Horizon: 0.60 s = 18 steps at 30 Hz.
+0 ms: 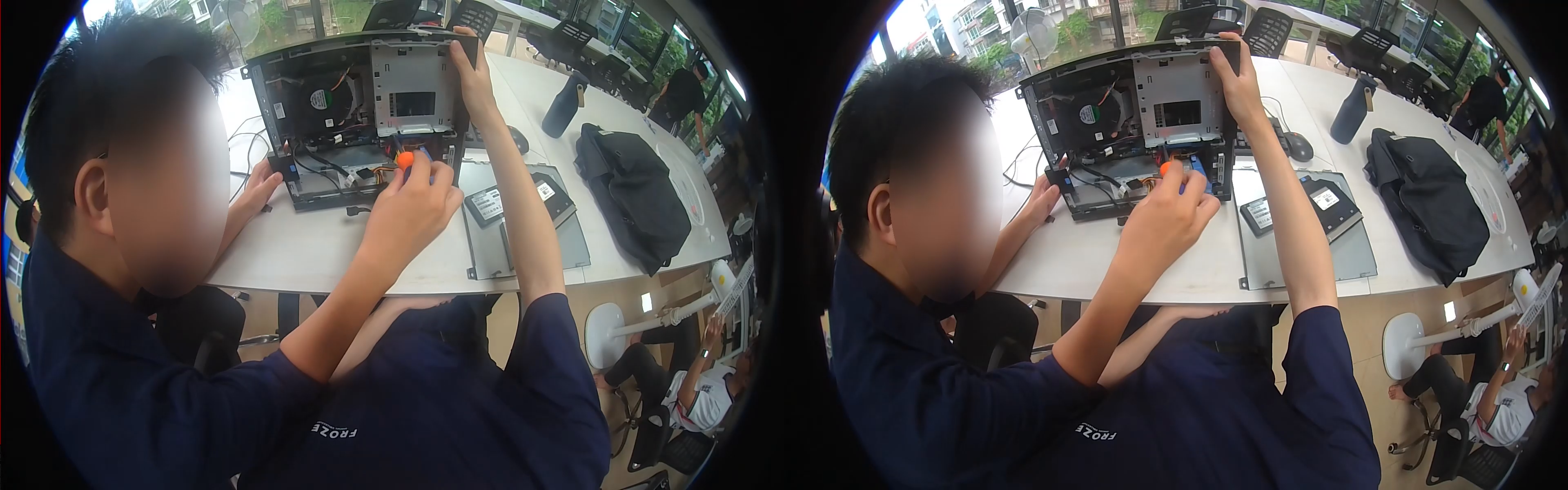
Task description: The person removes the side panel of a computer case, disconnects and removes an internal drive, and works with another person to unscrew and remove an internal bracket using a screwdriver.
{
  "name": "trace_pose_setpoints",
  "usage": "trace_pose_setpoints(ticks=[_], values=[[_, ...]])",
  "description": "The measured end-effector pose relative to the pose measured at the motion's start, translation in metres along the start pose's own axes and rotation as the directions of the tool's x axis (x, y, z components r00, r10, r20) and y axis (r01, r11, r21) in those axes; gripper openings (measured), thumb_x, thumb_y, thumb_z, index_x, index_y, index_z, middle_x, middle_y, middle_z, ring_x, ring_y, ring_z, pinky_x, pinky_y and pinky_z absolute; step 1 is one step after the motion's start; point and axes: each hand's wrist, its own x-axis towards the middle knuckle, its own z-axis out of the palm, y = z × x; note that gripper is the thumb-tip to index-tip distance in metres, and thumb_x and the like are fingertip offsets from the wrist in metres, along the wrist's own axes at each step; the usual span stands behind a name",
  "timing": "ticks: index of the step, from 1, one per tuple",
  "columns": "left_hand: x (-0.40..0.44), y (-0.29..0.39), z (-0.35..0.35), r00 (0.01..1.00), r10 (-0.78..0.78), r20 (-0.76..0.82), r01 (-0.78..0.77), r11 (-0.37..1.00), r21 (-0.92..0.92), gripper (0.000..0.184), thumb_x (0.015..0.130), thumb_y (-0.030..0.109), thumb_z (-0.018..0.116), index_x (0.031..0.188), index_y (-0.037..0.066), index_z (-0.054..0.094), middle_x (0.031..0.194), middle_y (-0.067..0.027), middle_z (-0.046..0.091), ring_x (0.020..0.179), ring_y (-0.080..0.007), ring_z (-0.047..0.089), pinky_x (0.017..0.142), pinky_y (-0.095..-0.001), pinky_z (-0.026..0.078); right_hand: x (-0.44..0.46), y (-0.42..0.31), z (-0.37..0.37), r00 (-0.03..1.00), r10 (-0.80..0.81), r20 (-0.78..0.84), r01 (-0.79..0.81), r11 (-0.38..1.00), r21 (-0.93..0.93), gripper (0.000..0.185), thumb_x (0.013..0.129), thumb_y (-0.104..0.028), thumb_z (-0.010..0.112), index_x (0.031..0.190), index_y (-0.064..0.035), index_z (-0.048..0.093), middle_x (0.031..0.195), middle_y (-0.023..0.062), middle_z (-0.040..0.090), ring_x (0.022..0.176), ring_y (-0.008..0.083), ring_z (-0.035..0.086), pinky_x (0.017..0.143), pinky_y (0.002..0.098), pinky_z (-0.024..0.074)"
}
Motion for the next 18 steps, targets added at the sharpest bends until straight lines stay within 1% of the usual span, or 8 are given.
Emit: trace_pose_setpoints(ticks=[2,5,6,7,11,13,17,18], values=[[-0.001,0.000,0.001,0.981,-0.054,-0.188,0.066,0.996,0.056,0.032,0.088,0.026,0.064,0.065,0.003,0.063,0.102,-0.0097,0.065,0.105,-0.0281,0.060,0.078,-0.0336,0.058,0.000,0.001,0.000,1.000,-0.009,0.001,0.009,1.000,-0.009,0.046,0.099,-0.039,0.061,0.133,-0.0108,0.051,0.116,0.0052,0.060,0.109,0.0144,0.053,0.098,0.0285,0.0398],[0.000,-0.003,-0.015,0.992,0.124,0.014,-0.125,0.987,0.099,0.033,0.088,0.020,0.064,0.059,0.004,0.059,0.104,-0.0099,0.064,0.105,-0.0275,0.060,0.074,-0.0350,0.058,0.001,0.003,0.000,1.000,-0.007,-0.007,0.007,1.000,-0.012,0.046,0.099,-0.040,0.061,0.133,-0.0106,0.051,0.116,0.0054,0.060,0.109,0.0147,0.053,0.099,0.0285,0.0394],[0.009,-0.003,-0.022,0.909,0.123,0.397,-0.122,0.992,-0.030,0.031,0.088,0.016,0.064,0.060,0.003,0.060,0.108,-0.0098,0.063,0.105,-0.0281,0.060,0.073,-0.0361,0.057,0.001,0.003,0.000,1.000,-0.005,-0.007,0.005,1.000,-0.012,0.046,0.099,-0.040,0.061,0.133,-0.0106,0.051,0.116,0.0054,0.060,0.109,0.0147,0.053,0.099,0.0285,0.0394],[0.013,-0.002,-0.026,0.682,0.154,0.715,-0.068,0.987,-0.147,0.029,0.087,0.013,0.063,0.061,0.003,0.060,0.111,-0.0098,0.062,0.105,-0.0286,0.060,0.072,-0.0372,0.056,0.001,0.002,-0.001,1.000,-0.002,-0.004,0.001,1.000,-0.012,0.047,0.099,-0.040,0.062,0.133,-0.0105,0.051,0.116,0.0056,0.060,0.110,0.0148,0.053,0.099,0.0285,0.0391],[-0.006,0.007,0.005,0.924,0.131,0.359,-0.115,0.991,-0.066,0.028,0.089,0.017,0.064,0.066,0.003,0.061,0.108,-0.0098,0.064,0.103,-0.0263,0.061,0.065,-0.0357,0.054,0.000,0.002,-0.001,1.000,0.010,0.001,-0.010,1.000,0.001,0.047,0.098,-0.039,0.062,0.133,-0.0100,0.051,0.118,0.0065,0.060,0.113,0.0157,0.053,0.101,0.0289,0.0382],[-0.002,0.007,-0.001,0.975,-0.150,-0.161,0.127,0.981,-0.146,0.027,0.091,0.027,0.066,0.075,0.005,0.064,0.090,-0.0081,0.066,0.097,-0.0222,0.062,0.064,-0.0300,0.051,0.002,0.005,-0.001,1.000,0.004,0.001,-0.004,1.000,-0.003,0.047,0.098,-0.039,0.062,0.133,-0.0099,0.051,0.119,0.0068,0.060,0.113,0.0160,0.053,0.101,0.0291,0.0381],[0.003,-0.004,-0.012,0.985,0.102,-0.137,-0.086,0.989,0.119,0.023,0.092,0.025,0.064,0.079,0.006,0.062,0.084,-0.0077,0.063,0.095,-0.0231,0.062,0.064,-0.0282,0.051,0.002,0.008,-0.002,1.000,-0.011,-0.006,0.011,1.000,-0.008,0.046,0.098,-0.039,0.062,0.133,-0.0099,0.052,0.120,0.0071,0.060,0.114,0.0166,0.053,0.102,0.0297,0.0381],[0.013,-0.003,-0.026,0.922,0.131,0.363,-0.197,0.969,0.151,0.018,0.091,0.018,0.063,0.078,0.005,0.062,0.092,-0.0083,0.062,0.098,-0.0264,0.061,0.067,-0.0304,0.053,0.002,0.007,-0.002,1.000,-0.010,-0.006,0.010,1.000,-0.008,0.046,0.098,-0.039,0.062,0.133,-0.0099,0.052,0.120,0.0071,0.060,0.114,0.0166,0.053,0.102,0.0297,0.0381]])
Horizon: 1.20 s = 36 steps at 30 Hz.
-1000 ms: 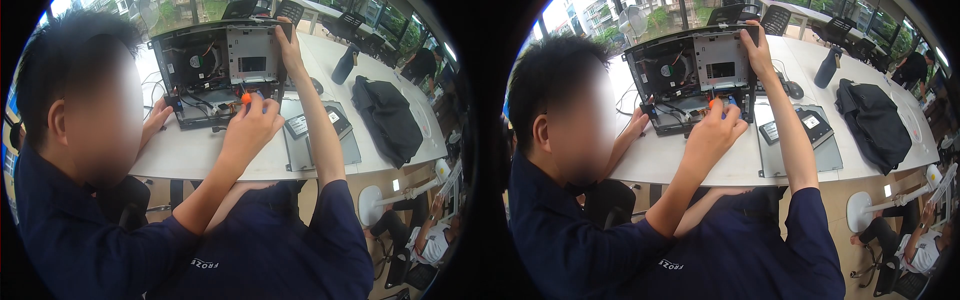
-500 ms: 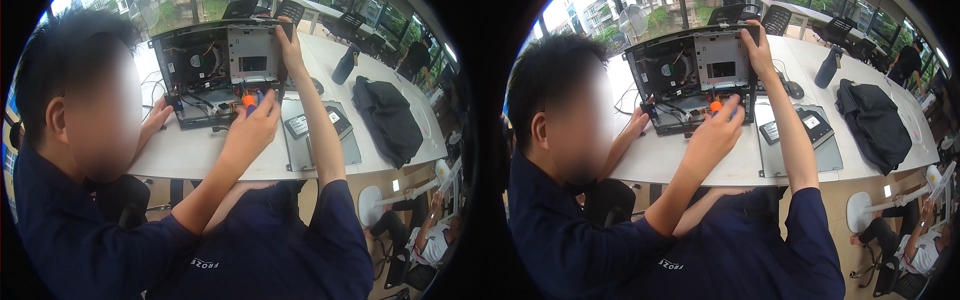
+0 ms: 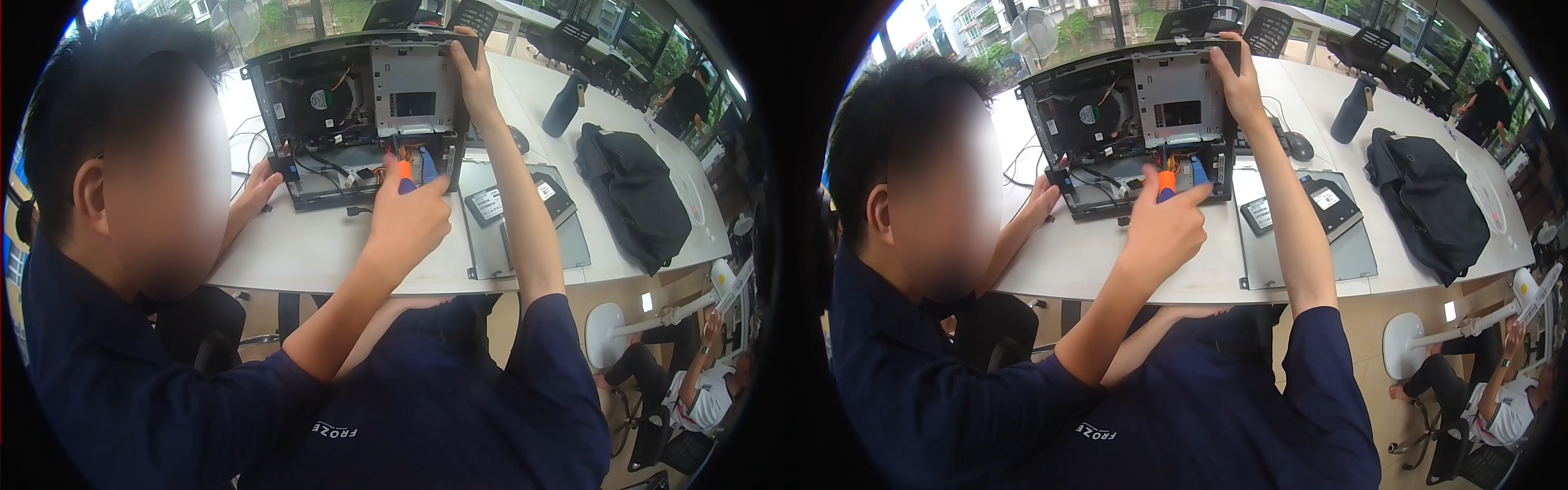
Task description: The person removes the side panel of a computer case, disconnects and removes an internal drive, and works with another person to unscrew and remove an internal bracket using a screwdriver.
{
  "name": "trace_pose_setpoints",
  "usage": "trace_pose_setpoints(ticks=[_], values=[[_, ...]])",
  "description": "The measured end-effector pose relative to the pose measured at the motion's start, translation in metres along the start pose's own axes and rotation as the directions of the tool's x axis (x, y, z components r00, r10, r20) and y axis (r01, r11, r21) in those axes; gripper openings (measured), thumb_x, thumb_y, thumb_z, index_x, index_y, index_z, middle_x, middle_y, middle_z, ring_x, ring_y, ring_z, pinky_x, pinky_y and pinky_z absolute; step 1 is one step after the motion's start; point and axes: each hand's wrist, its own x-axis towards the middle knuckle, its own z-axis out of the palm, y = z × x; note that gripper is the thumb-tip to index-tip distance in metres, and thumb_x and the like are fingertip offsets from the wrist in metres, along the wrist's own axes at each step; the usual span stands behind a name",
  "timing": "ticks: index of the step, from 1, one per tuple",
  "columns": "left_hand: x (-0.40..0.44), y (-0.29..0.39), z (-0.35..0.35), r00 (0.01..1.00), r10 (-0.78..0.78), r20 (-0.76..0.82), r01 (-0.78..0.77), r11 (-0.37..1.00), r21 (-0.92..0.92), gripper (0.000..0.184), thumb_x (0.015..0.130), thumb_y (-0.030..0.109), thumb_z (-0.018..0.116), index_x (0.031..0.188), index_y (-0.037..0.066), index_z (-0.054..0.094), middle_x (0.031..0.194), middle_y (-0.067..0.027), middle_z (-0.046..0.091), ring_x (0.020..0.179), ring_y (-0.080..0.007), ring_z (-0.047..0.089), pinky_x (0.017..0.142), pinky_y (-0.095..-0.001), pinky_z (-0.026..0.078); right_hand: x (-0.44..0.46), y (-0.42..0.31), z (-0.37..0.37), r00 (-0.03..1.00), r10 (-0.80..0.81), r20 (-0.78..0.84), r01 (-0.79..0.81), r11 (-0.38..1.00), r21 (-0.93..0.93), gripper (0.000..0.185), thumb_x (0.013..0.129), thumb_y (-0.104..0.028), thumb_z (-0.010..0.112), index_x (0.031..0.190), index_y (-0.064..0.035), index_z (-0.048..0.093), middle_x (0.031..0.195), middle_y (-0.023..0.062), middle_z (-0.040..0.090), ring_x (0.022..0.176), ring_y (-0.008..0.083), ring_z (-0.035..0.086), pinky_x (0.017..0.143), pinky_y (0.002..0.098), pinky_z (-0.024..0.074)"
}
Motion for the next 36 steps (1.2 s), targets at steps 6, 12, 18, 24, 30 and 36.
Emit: trace_pose_setpoints(ticks=[6,12,18,24,30,36], values=[[-0.001,0.013,0.024,0.979,-0.151,-0.138,0.121,0.971,-0.205,0.027,0.092,0.029,0.063,0.083,0.004,0.061,0.089,-0.0107,0.064,0.090,-0.0269,0.064,0.072,-0.0321,0.055,-0.002,-0.006,0.001,0.999,0.035,0.009,-0.035,0.999,0.020,0.047,0.098,-0.040,0.062,0.133,-0.0104,0.052,0.120,0.0068,0.060,0.114,0.0164,0.052,0.102,0.0296,0.0381],[-0.003,0.014,0.023,0.984,-0.065,-0.167,0.036,0.985,-0.168,0.026,0.093,0.029,0.062,0.090,0.003,0.061,0.091,-0.0112,0.064,0.090,-0.0263,0.063,0.078,-0.0300,0.052,-0.001,-0.001,0.001,1.000,-0.016,-0.002,0.016,1.000,0.004,0.047,0.098,-0.040,0.062,0.133,-0.0103,0.051,0.117,0.0065,0.060,0.113,0.0159,0.053,0.101,0.0293,0.0386],[-0.003,0.017,0.011,0.982,-0.040,0.185,0.062,0.991,-0.117,0.027,0.091,0.028,0.068,0.096,0.002,0.061,0.108,-0.0118,0.062,0.100,-0.0241,0.061,0.079,-0.0313,0.053,-0.004,-0.009,0.002,1.000,0.024,0.003,-0.024,0.999,0.028,0.047,0.098,-0.039,0.062,0.133,-0.0097,0.051,0.117,0.0067,0.060,0.112,0.0159,0.053,0.101,0.0292,0.0386],[-0.010,0.018,0.026,0.958,-0.164,-0.237,0.209,0.961,0.180,0.038,0.089,0.038,0.071,0.095,0.002,0.060,0.094,-0.0117,0.062,0.090,-0.0172,0.063,0.065,-0.0321,0.053,-0.003,-0.006,0.002,1.000,-0.030,-0.001,0.030,1.000,-0.003,0.047,0.098,-0.039,0.062,0.133,-0.0102,0.051,0.118,0.0066,0.060,0.113,0.0157,0.053,0.101,0.0291,0.0384],[-0.002,0.017,0.024,0.967,0.007,0.253,-0.040,0.991,0.127,0.034,0.088,0.036,0.071,0.090,0.003,0.062,0.092,-0.0111,0.062,0.092,-0.0172,0.062,0.062,-0.0319,0.052,-0.003,-0.005,0.001,1.000,0.002,0.002,-0.002,1.000,0.018,0.046,0.098,-0.038,0.062,0.133,-0.0113,0.051,0.119,0.0066,0.060,0.113,0.0155,0.053,0.101,0.0289,0.0387],[-0.003,0.007,0.030,0.852,-0.194,-0.486,0.251,0.966,0.055,0.037,0.089,0.033,0.070,0.072,0.002,0.059,0.097,-0.0120,0.066,0.095,-0.0184,0.063,0.055,-0.0324,0.051,-0.002,-0.005,0.002,1.000,0.001,0.007,-0.001,1.000,0.025,0.046,0.098,-0.039,0.062,0.134,-0.0112,0.051,0.118,0.0063,0.061,0.112,0.0151,0.053,0.100,0.0286,0.0396]])
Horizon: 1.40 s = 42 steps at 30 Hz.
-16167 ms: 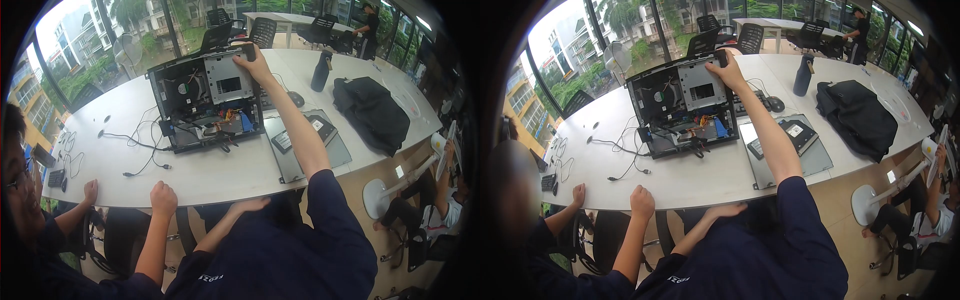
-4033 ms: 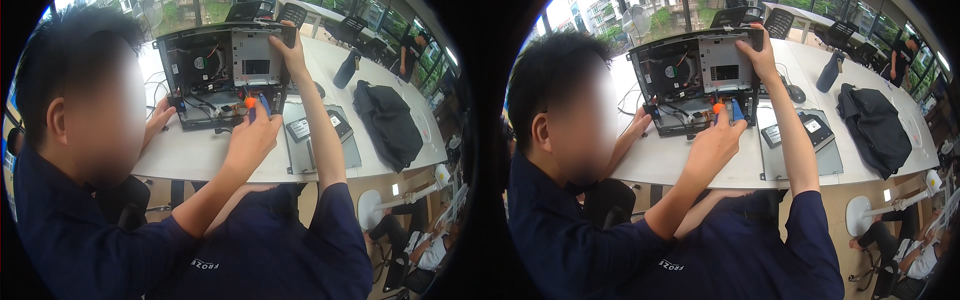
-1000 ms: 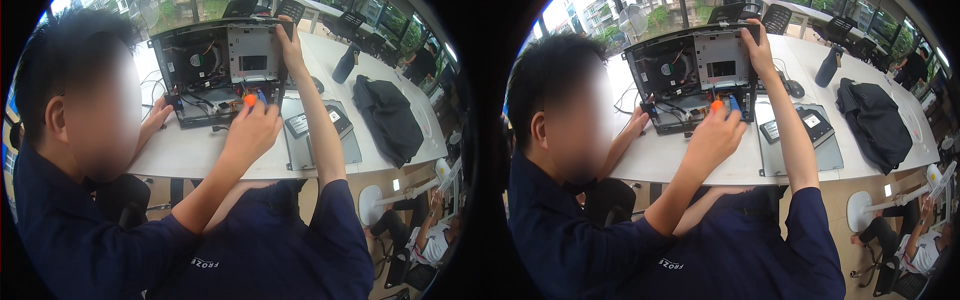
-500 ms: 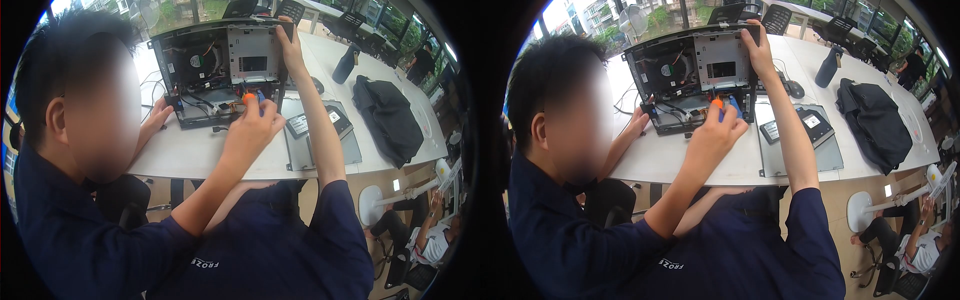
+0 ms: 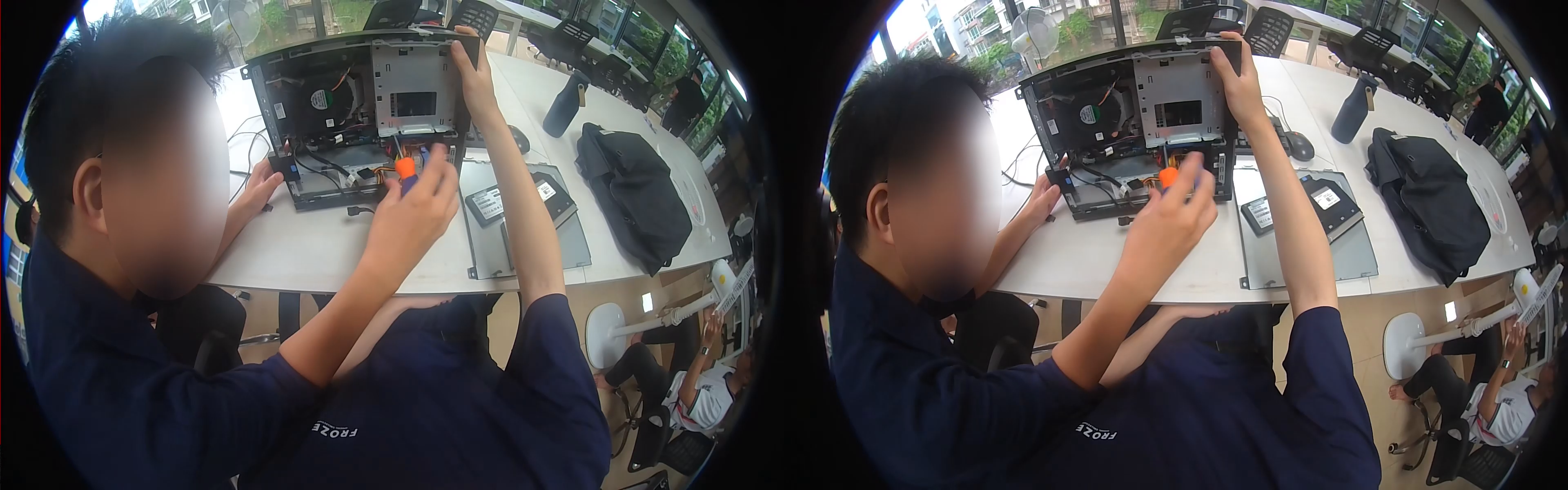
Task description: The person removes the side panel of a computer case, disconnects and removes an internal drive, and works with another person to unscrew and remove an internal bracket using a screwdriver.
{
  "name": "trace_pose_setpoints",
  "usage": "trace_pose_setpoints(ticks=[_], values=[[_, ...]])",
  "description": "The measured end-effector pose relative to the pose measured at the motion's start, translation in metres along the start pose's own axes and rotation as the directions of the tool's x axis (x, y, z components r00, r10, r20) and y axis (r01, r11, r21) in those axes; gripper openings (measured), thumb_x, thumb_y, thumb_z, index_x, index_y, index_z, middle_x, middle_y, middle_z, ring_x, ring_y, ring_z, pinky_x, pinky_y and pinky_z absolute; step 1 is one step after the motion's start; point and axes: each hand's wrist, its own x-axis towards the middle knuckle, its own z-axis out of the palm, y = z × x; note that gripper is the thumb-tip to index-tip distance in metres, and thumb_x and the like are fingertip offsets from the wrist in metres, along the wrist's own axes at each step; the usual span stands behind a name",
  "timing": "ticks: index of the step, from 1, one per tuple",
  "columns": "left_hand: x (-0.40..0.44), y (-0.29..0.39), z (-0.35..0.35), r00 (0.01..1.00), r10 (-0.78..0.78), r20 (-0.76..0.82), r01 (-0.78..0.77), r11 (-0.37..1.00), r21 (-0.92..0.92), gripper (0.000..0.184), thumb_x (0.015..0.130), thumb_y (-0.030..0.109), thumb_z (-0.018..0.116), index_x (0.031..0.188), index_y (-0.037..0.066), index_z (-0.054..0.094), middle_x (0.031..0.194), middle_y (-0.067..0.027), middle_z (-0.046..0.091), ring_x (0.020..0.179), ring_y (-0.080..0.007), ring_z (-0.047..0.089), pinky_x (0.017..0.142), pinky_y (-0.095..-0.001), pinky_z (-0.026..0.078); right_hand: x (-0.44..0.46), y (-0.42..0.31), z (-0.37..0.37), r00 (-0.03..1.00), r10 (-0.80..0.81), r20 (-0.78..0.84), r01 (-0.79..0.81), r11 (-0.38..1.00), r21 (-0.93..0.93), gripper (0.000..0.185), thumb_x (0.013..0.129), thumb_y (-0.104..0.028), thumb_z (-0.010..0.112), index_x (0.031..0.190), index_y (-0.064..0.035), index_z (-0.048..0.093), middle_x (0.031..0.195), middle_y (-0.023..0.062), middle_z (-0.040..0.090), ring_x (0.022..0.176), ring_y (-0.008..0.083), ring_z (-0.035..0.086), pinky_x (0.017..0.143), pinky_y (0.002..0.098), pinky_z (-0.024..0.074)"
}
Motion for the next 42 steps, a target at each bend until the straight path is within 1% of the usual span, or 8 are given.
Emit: trace_pose_setpoints(ticks=[5,8,10,19,22,26,30,42], values=[[0.030,-0.006,-0.036,0.361,0.376,0.853,-0.146,0.927,-0.347,0.019,0.089,0.014,0.067,0.079,0.000,0.060,0.109,-0.0108,0.062,0.102,-0.0226,0.060,0.071,-0.0321,0.056,0.000,0.002,-0.002,1.000,-0.016,0.003,0.016,1.000,-0.011,0.047,0.098,-0.039,0.062,0.134,-0.0110,0.051,0.117,0.0059,0.061,0.111,0.0150,0.054,0.099,0.0286,0.0399],[0.005,0.006,-0.006,0.670,0.315,0.672,-0.104,0.936,-0.335,0.026,0.091,0.024,0.066,0.080,0.002,0.058,0.094,-0.0116,0.064,0.094,-0.0243,0.064,0.072,-0.0308,0.056,-0.002,-0.002,-0.002,1.000,0.025,0.008,-0.025,1.000,-0.008,0.048,0.098,-0.040,0.062,0.134,-0.0109,0.051,0.120,0.0063,0.060,0.114,0.0162,0.053,0.101,0.0294,0.0388],[0.005,0.007,0.011,0.970,-0.121,-0.209,0.081,0.979,-0.190,0.048,0.093,0.050,0.060,0.074,0.007,0.056,0.057,-0.0090,0.056,0.066,-0.0246,0.065,0.062,-0.0276,0.051,-0.001,0.000,-0.001,1.000,-0.014,0.001,0.014,1.000,-0.022,0.048,0.098,-0.040,0.062,0.134,-0.0109,0.051,0.121,0.0065,0.060,0.115,0.0165,0.053,0.102,0.0297,0.0383],[0.019,0.007,-0.018,0.484,0.339,0.807,-0.104,0.938,-0.332,0.023,0.089,0.026,0.066,0.085,0.005,0.055,0.109,-0.0139,0.058,0.111,-0.0270,0.056,0.081,-0.0321,0.053,0.000,0.001,-0.003,0.999,-0.031,0.007,0.032,0.999,-0.035,0.049,0.098,-0.041,0.062,0.134,-0.0102,0.050,0.122,0.0072,0.059,0.116,0.0169,0.052,0.103,0.0298,0.0378],[-0.001,0.016,-0.015,0.970,-0.108,0.220,0.188,0.905,-0.381,0.031,0.089,0.031,0.067,0.080,0.004,0.055,0.103,-0.0159,0.063,0.111,-0.0236,0.058,0.080,-0.0309,0.052,-0.002,0.000,-0.002,1.000,-0.019,0.015,0.019,1.000,-0.024,0.049,0.098,-0.040,0.062,0.135,-0.0102,0.050,0.121,0.0071,0.059,0.114,0.0162,0.053,0.102,0.0293,0.0384],[-0.002,0.012,-0.008,0.996,-0.061,0.073,0.069,0.991,-0.116,0.033,0.089,0.032,0.067,0.078,0.003,0.056,0.098,-0.0176,0.066,0.110,-0.0227,0.059,0.082,-0.0307,0.051,-0.001,-0.001,-0.002,0.998,-0.056,0.003,0.056,0.997,-0.056,0.049,0.098,-0.040,0.062,0.135,-0.0103,0.050,0.120,0.0068,0.059,0.113,0.0154,0.053,0.101,0.0287,0.0389],[0.021,-0.001,-0.035,0.567,0.294,0.770,0.113,0.897,-0.426,0.035,0.090,0.035,0.065,0.079,0.002,0.059,0.101,-0.0167,0.066,0.107,-0.0237,0.060,0.078,-0.0350,0.053,-0.002,-0.001,-0.003,0.999,-0.029,0.014,0.029,0.999,-0.044,0.050,0.098,-0.040,0.062,0.136,-0.0106,0.049,0.121,0.0072,0.059,0.114,0.0159,0.052,0.101,0.0288,0.0387],[-0.052,0.023,0.001,0.985,0.172,-0.031,-0.173,0.985,-0.018,0.021,0.090,0.026,0.070,0.084,0.007,0.063,0.088,-0.0057,0.052,0.080,-0.0176,0.058,0.073,-0.0271,0.051,-0.005,-0.012,-0.003,0.997,-0.046,0.069,0.048,0.998,-0.034,0.071,0.082,-0.030,0.081,0.139,-0.0094,0.045,0.123,0.0102,0.058,0.115,0.0198,0.056,0.099,0.0326,0.0440]])
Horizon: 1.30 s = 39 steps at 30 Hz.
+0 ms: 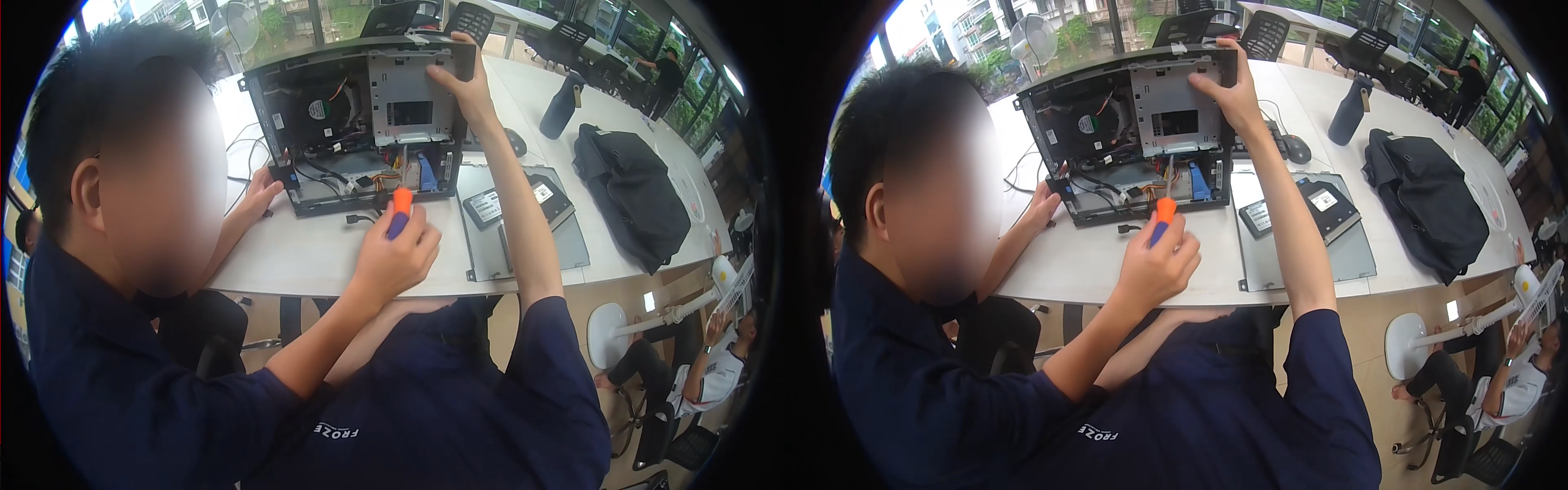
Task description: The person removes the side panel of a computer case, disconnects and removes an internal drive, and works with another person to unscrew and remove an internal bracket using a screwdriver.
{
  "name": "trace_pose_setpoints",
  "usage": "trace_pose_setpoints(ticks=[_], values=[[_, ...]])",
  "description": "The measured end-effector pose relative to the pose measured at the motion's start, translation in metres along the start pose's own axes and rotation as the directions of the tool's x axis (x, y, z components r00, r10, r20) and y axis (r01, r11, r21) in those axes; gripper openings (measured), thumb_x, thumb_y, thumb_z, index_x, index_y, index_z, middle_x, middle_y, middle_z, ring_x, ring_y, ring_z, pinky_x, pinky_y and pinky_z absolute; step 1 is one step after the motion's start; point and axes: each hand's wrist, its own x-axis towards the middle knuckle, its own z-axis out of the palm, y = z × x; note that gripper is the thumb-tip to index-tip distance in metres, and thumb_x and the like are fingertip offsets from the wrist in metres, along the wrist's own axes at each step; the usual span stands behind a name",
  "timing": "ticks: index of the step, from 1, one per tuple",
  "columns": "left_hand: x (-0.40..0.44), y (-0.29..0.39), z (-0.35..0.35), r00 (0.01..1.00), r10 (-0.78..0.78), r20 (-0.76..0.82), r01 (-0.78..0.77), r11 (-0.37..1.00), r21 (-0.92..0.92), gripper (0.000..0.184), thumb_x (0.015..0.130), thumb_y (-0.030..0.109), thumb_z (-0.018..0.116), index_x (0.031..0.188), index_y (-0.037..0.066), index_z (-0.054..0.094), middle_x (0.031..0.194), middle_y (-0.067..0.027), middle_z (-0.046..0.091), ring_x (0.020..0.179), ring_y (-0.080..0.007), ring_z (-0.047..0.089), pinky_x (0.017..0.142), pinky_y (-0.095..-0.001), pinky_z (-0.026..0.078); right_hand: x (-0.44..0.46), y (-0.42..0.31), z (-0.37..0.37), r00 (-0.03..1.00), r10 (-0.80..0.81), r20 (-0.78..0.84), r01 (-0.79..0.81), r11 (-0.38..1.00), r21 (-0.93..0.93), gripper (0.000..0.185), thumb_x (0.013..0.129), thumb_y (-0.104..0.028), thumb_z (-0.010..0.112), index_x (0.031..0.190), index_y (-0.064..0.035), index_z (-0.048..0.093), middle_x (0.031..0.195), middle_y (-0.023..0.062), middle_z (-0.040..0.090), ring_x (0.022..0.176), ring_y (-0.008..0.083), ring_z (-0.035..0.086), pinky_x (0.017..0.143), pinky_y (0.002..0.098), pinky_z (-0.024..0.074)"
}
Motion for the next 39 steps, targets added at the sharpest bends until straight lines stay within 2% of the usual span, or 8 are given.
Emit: trace_pose_setpoints(ticks=[4,6,9,12,20,26,32,39], values=[[-0.019,0.018,-0.007,0.948,0.003,0.319,-0.188,0.812,0.553,0.029,0.095,0.037,0.066,0.095,0.008,0.066,0.088,-0.0021,0.052,0.078,-0.0126,0.057,0.067,-0.0225,0.046,0.001,0.000,-0.003,1.000,0.005,-0.007,-0.005,0.999,-0.032,0.077,0.077,-0.025,0.084,0.140,-0.0088,0.043,0.125,0.0104,0.056,0.116,0.0204,0.055,0.101,0.0330,0.0435],[-0.027,0.074,0.015,0.843,0.069,0.534,0.082,0.964,-0.254,0.026,0.095,0.033,0.063,0.101,0.008,0.065,0.096,-0.0046,0.057,0.082,-0.0154,0.060,0.071,-0.0279,0.048,0.002,0.004,-0.005,1.000,-0.009,0.005,0.009,1.000,-0.028,0.078,0.076,-0.026,0.085,0.139,-0.0086,0.043,0.127,0.0108,0.055,0.117,0.0207,0.055,0.102,0.0332,0.0432],[-0.029,0.144,0.038,0.733,0.422,0.534,0.594,-0.013,-0.805,0.025,0.096,0.027,0.059,0.109,0.007,0.063,0.107,-0.0083,0.064,0.089,-0.0196,0.064,0.079,-0.0361,0.050,0.001,0.003,-0.008,0.999,0.021,0.040,-0.021,1.000,-0.002,0.081,0.077,-0.030,0.085,0.142,-0.0100,0.041,0.132,0.0109,0.052,0.123,0.0217,0.051,0.105,0.0345,0.0408],[-0.004,0.119,-0.010,0.839,0.440,0.321,0.483,-0.328,-0.812,0.025,0.096,0.026,0.060,0.109,0.005,0.062,0.099,-0.0085,0.066,0.085,-0.0221,0.065,0.079,-0.0372,0.051,0.002,-0.005,-0.008,0.998,0.025,0.050,-0.024,1.000,-0.014,0.085,0.078,-0.032,0.084,0.146,-0.0105,0.038,0.135,0.0115,0.050,0.127,0.0222,0.048,0.107,0.0354,0.0390],[0.062,-0.021,-0.031,0.604,-0.651,0.460,0.568,-0.052,-0.821,0.025,0.087,0.008,0.068,0.110,0.003,0.063,0.100,-0.0085,0.062,0.073,-0.0192,0.060,0.074,-0.0332,0.050,0.001,0.012,-0.011,0.999,-0.019,0.042,0.021,0.999,-0.038,0.083,0.078,-0.028,0.084,0.145,-0.0106,0.038,0.135,0.0096,0.051,0.128,0.0217,0.047,0.110,0.0360,0.0355],[0.076,-0.033,-0.005,0.433,-0.851,0.299,0.632,0.050,-0.773,0.042,0.084,0.006,0.070,0.123,0.000,0.057,0.115,-0.0151,0.055,0.073,-0.0177,0.058,0.071,-0.0312,0.049,0.004,0.015,-0.011,0.996,-0.080,0.027,0.080,0.997,0.006,0.082,0.075,-0.032,0.085,0.140,-0.0087,0.042,0.136,0.0130,0.048,0.132,0.0252,0.044,0.112,0.0351,0.0313],[0.058,0.048,-0.050,0.955,-0.164,0.247,0.196,-0.274,-0.941,0.022,0.089,0.008,0.066,0.110,0.002,0.063,0.096,-0.0093,0.062,0.078,-0.0185,0.064,0.070,-0.0307,0.051,-0.001,-0.003,-0.006,1.000,0.011,0.003,-0.011,0.993,0.116,0.071,0.087,-0.046,0.074,0.139,-0.0088,0.044,0.130,0.0131,0.051,0.127,0.0229,0.046,0.109,0.0340,0.0342],[-0.002,0.151,-0.003,0.790,0.533,0.302,0.556,-0.416,-0.719,0.023,0.098,0.021,0.059,0.108,0.001,0.067,0.096,-0.0109,0.070,0.080,-0.0183,0.065,0.072,-0.0313,0.052,-0.001,0.011,-0.005,0.996,-0.083,-0.034,0.086,0.993,0.082,0.050,0.105,-0.046,0.045,0.138,-0.0079,0.045,0.129,0.0118,0.052,0.123,0.0217,0.047,0.107,0.0321,0.0339]])
